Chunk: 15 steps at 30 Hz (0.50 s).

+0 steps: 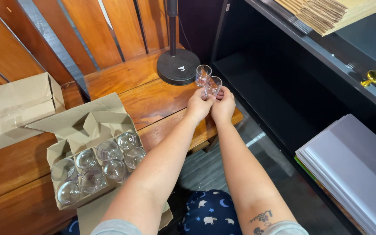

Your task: The person opens a cardboard box containing small clear glasses and removes them one by one. They place the glasses on the wooden chair next to the box, arranging them in a group.

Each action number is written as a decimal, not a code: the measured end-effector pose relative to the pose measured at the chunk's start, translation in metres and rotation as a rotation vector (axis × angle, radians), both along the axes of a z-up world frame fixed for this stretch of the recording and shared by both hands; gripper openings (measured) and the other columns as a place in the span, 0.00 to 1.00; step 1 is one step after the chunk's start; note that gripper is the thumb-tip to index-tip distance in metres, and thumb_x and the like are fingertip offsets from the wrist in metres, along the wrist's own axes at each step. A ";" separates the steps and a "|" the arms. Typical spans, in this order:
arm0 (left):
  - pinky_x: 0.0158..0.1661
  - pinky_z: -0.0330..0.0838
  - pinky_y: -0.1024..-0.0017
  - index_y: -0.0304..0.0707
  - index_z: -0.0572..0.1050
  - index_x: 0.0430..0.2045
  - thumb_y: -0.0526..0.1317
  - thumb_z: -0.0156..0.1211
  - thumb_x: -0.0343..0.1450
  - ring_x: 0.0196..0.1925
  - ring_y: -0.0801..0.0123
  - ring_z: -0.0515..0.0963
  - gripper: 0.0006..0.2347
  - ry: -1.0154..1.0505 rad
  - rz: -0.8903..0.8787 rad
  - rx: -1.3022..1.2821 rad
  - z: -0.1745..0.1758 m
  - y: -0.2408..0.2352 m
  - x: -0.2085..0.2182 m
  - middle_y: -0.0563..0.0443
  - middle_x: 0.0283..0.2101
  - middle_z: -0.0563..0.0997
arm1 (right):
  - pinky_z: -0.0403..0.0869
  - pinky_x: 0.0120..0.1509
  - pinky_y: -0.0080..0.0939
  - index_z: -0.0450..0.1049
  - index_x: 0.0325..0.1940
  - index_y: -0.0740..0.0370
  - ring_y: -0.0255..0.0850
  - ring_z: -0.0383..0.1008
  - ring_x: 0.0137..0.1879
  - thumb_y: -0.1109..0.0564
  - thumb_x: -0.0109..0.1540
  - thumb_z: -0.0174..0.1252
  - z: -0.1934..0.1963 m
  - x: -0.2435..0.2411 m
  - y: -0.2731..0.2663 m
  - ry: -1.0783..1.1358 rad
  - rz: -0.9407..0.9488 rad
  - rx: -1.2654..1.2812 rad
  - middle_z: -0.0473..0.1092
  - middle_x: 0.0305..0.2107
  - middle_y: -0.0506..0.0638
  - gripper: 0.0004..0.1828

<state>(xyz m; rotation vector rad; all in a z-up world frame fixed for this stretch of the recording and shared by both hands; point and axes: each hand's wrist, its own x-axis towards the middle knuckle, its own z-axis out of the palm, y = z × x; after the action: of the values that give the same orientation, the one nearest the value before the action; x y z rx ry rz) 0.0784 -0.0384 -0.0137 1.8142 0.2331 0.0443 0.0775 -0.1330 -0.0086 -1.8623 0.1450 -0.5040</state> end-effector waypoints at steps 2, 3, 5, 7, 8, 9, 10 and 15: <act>0.63 0.73 0.69 0.42 0.70 0.64 0.52 0.63 0.69 0.63 0.70 0.78 0.28 -0.010 -0.005 0.004 0.003 0.002 -0.004 0.44 0.62 0.79 | 0.85 0.48 0.33 0.77 0.54 0.63 0.43 0.80 0.45 0.62 0.54 0.76 0.000 0.001 0.000 0.005 -0.001 -0.003 0.70 0.38 0.53 0.25; 0.63 0.73 0.68 0.41 0.71 0.63 0.52 0.63 0.69 0.63 0.68 0.78 0.28 -0.020 -0.010 0.009 0.005 0.003 -0.005 0.43 0.62 0.79 | 0.85 0.47 0.32 0.77 0.53 0.62 0.43 0.81 0.45 0.61 0.54 0.76 -0.001 0.001 0.001 0.011 -0.002 -0.006 0.70 0.38 0.54 0.25; 0.63 0.74 0.67 0.42 0.72 0.63 0.53 0.64 0.69 0.62 0.66 0.79 0.27 -0.030 -0.009 0.028 0.009 0.002 -0.010 0.44 0.60 0.80 | 0.85 0.48 0.33 0.77 0.53 0.63 0.44 0.81 0.45 0.61 0.54 0.76 -0.004 0.004 0.001 0.004 0.003 0.005 0.70 0.38 0.54 0.24; 0.62 0.74 0.65 0.42 0.73 0.62 0.53 0.65 0.69 0.62 0.65 0.79 0.27 -0.041 -0.010 0.048 0.013 0.003 -0.013 0.44 0.59 0.81 | 0.85 0.48 0.34 0.77 0.53 0.64 0.44 0.81 0.46 0.61 0.55 0.76 -0.004 0.005 0.002 -0.003 0.007 0.017 0.71 0.38 0.55 0.24; 0.62 0.75 0.66 0.46 0.74 0.62 0.55 0.63 0.69 0.62 0.67 0.79 0.26 -0.020 -0.014 0.079 0.014 0.002 -0.014 0.48 0.58 0.82 | 0.85 0.48 0.33 0.78 0.53 0.63 0.43 0.81 0.45 0.61 0.54 0.76 -0.003 0.004 0.003 0.003 0.001 0.011 0.71 0.38 0.54 0.24; 0.62 0.75 0.68 0.49 0.74 0.61 0.57 0.60 0.70 0.62 0.69 0.79 0.26 0.001 -0.018 0.109 0.015 0.002 -0.015 0.52 0.56 0.83 | 0.85 0.47 0.32 0.78 0.52 0.62 0.42 0.81 0.45 0.60 0.54 0.77 -0.002 0.003 0.003 0.009 -0.005 0.005 0.71 0.38 0.53 0.23; 0.62 0.75 0.68 0.49 0.74 0.61 0.57 0.60 0.70 0.62 0.69 0.79 0.26 0.002 -0.017 0.110 0.009 0.002 -0.011 0.52 0.56 0.83 | 0.85 0.47 0.32 0.78 0.52 0.62 0.42 0.81 0.45 0.60 0.54 0.77 -0.002 0.004 0.003 0.010 -0.004 0.005 0.71 0.38 0.53 0.23; 0.62 0.74 0.68 0.53 0.78 0.57 0.60 0.61 0.69 0.61 0.69 0.80 0.24 -0.005 -0.010 0.175 -0.003 0.001 -0.004 0.57 0.54 0.83 | 0.85 0.45 0.31 0.80 0.50 0.61 0.40 0.82 0.43 0.60 0.54 0.76 -0.003 0.005 0.004 -0.004 -0.037 -0.034 0.72 0.36 0.51 0.21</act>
<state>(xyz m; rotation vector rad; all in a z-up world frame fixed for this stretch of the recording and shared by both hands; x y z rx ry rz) 0.0745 -0.0376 -0.0172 1.9886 0.2224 0.0637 0.0826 -0.1294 -0.0120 -1.8947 0.1694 -0.5392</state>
